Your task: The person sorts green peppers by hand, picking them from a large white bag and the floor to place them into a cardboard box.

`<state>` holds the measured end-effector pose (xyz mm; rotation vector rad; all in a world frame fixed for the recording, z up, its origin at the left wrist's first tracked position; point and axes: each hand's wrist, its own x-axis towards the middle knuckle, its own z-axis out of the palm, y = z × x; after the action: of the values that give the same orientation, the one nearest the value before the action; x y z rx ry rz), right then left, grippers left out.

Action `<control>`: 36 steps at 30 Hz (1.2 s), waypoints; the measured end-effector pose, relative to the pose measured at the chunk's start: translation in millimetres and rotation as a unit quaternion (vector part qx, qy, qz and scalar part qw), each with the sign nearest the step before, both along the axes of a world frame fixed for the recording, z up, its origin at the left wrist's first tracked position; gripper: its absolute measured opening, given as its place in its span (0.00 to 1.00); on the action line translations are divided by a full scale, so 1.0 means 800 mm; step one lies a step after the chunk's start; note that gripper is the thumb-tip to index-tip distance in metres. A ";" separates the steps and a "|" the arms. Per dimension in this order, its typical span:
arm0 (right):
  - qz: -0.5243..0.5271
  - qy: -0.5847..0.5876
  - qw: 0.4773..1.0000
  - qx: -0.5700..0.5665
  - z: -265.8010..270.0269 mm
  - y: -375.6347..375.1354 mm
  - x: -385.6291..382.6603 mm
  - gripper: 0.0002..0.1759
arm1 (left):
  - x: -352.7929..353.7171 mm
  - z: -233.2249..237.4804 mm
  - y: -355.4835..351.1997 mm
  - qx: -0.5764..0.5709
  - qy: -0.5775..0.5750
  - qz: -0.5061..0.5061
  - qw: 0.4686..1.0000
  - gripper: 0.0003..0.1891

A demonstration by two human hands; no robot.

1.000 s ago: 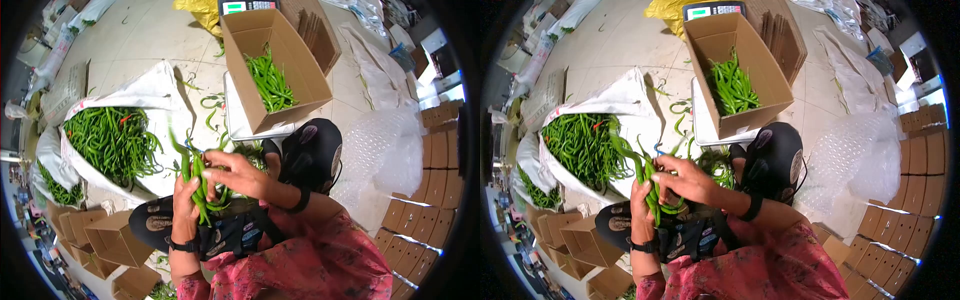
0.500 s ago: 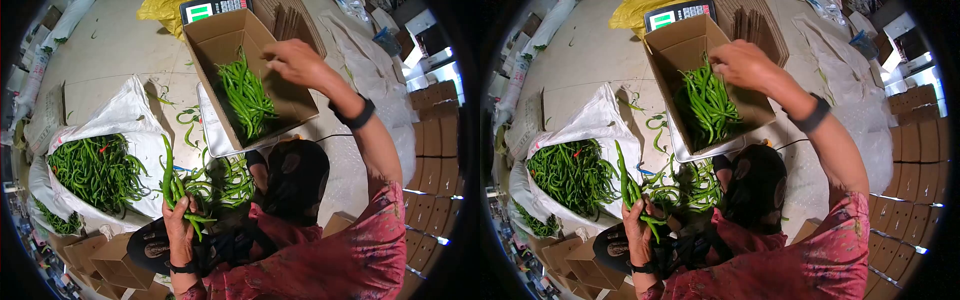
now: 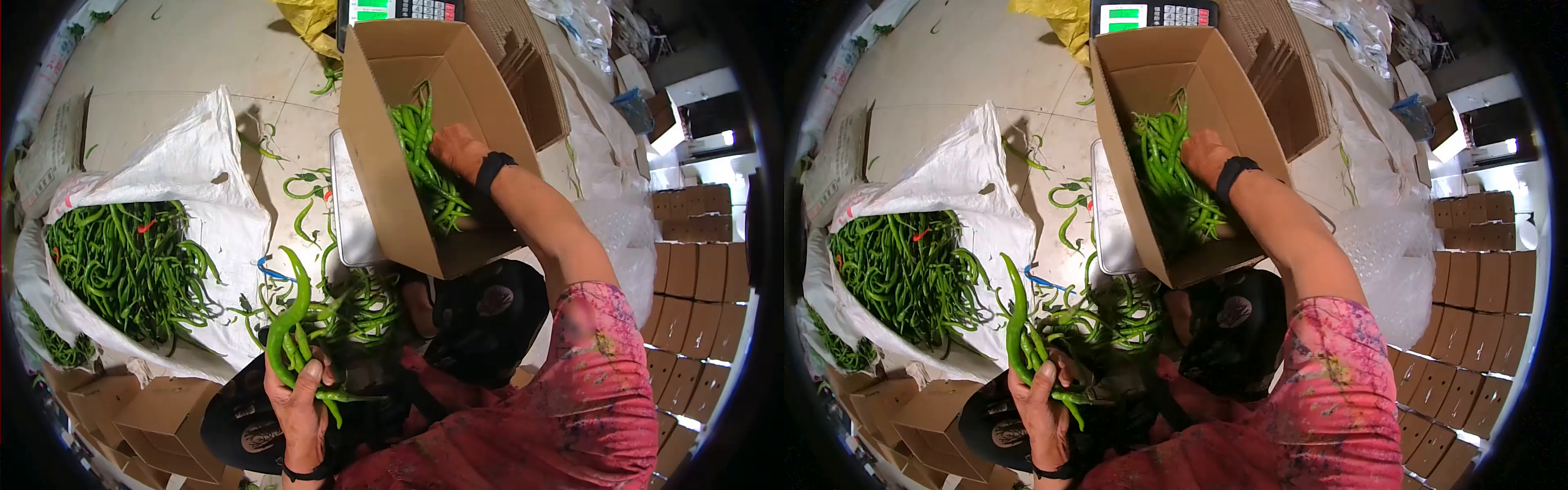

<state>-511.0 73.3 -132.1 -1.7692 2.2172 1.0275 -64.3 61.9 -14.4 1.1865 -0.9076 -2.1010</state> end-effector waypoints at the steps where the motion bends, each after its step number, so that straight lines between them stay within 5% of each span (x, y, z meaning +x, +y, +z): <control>1: 0.027 -0.002 0.999 0.029 0.003 0.001 0.002 0.11 | 0.002 0.001 -0.002 -0.004 -0.004 0.006 1.000 0.27; 5: -0.021 -0.058 0.997 -0.054 0.059 0.010 -0.012 0.11 | 0.006 0.002 -0.004 -0.012 0.001 0.029 1.000 0.25; 11: -0.090 -0.054 0.976 -0.190 0.260 0.054 0.020 0.08 | 0.014 0.007 0.002 0.001 0.029 0.038 0.999 0.21; 14: -0.246 -0.337 0.833 -0.364 0.291 0.093 0.048 0.11 | 0.010 0.016 0.006 0.025 0.064 0.036 0.997 0.19; 18: -0.317 -0.463 0.739 -0.372 0.332 0.114 0.156 0.08 | 0.012 0.010 0.009 0.014 0.071 0.018 0.997 0.19; 21: -0.337 -0.584 0.661 -0.330 0.318 0.126 0.198 0.08 | 0.011 0.016 0.014 0.007 0.099 0.026 0.995 0.24; 27: -0.326 -0.676 0.628 -0.204 0.286 0.106 0.292 0.07 | 0.017 0.010 0.008 -0.057 0.170 0.039 0.983 0.31; 31: -0.260 -0.699 0.631 -0.213 0.252 0.100 0.331 0.07 | 0.026 0.015 0.004 -0.033 0.196 0.048 0.979 0.27; 33: -0.284 -0.724 0.585 -0.230 0.244 0.101 0.342 0.07 | 0.030 0.013 0.001 -0.029 0.196 0.042 0.979 0.23; 36: -0.243 -0.689 0.641 -0.234 0.237 0.106 0.346 0.08 | 0.033 0.005 -0.001 0.004 0.233 0.060 0.971 0.16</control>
<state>-234.4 158.2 57.7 -1.0826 1.5772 -0.9035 -37.8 60.8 -10.2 0.6789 -0.5934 -2.1500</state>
